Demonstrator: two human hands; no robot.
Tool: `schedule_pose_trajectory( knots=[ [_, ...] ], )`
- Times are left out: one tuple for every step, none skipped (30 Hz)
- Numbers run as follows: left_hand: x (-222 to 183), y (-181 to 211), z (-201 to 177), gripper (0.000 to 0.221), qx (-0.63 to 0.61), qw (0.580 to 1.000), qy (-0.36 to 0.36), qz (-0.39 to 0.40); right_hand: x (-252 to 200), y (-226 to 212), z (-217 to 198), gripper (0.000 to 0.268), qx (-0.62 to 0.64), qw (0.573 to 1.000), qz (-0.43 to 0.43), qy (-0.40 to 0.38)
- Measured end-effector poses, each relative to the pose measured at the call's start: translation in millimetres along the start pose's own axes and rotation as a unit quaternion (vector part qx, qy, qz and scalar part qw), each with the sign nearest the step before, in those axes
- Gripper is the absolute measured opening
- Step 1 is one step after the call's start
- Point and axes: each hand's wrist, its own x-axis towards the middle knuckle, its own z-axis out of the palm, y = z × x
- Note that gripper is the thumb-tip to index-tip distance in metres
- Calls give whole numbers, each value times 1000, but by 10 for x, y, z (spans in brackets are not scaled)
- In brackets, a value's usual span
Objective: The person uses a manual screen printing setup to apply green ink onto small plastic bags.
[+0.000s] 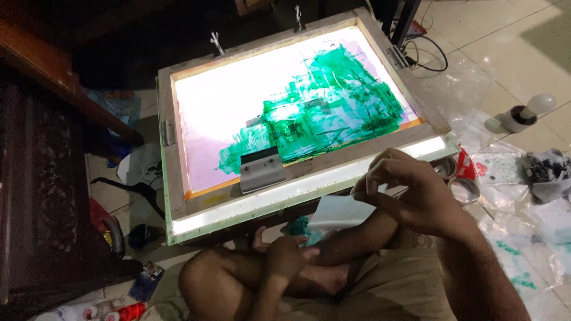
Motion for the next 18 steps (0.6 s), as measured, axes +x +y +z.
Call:
schedule_pose_trajectory(
  knots=[
    [6,-106,28,29,-360,925,-62,-107,4,6,3,22,3,1000,-14,-10],
    [7,-215,54,30,-666,710,-109,-201,9,10,9,21,5,999,-28,-21],
    [-11,52,-291,30,-667,710,-104,-202,-1,20,-2,21,8,999,-30,-25],
    [-31,313,-638,51,-791,584,-90,-160,-10,28,-6,21,-7,1000,-10,-18],
    [-111,565,-985,76,-889,438,-68,-114,-28,42,21,21,-18,1000,13,-16],
    [-135,632,-1002,76,-890,438,-57,-118,-65,53,50,21,-11,1000,13,-25],
    [-127,698,-1020,75,-915,401,8,-44,-85,65,68,19,-46,999,26,-14],
    [-117,761,-1039,74,-929,361,73,32,-104,77,87,20,-81,996,39,-3],
    [-112,874,-1166,74,-929,360,82,32,-153,67,176,20,-78,996,37,-12],
    [-106,989,-1296,78,-926,357,85,86,-205,53,258,37,-220,969,103,-45],
    [-64,1106,-1434,83,-920,355,84,141,-252,36,325,53,-360,916,164,-70],
    [-17,1156,-1494,83,-920,355,89,143,-242,26,444,53,-360,916,159,-74],
    [29,1211,-1547,86,-891,405,93,180,-242,15,556,67,-312,934,112,-132],
    [80,1271,-1597,88,-859,454,97,216,-245,7,662,82,-260,945,63,-188],
    [97,1321,-1640,88,-858,455,98,217,-279,57,761,82,-260,945,61,-189],
    [122,1376,-1679,90,-838,486,105,226,-312,112,852,78,-274,933,-26,-231],
    [149,1432,-1717,92,-817,516,108,233,-357,167,944,75,-285,914,-111,-268],
    [153,1441,-1711,92,-817,517,105,233,-431,181,1038,75,-284,914,-109,-266]
  ],
)
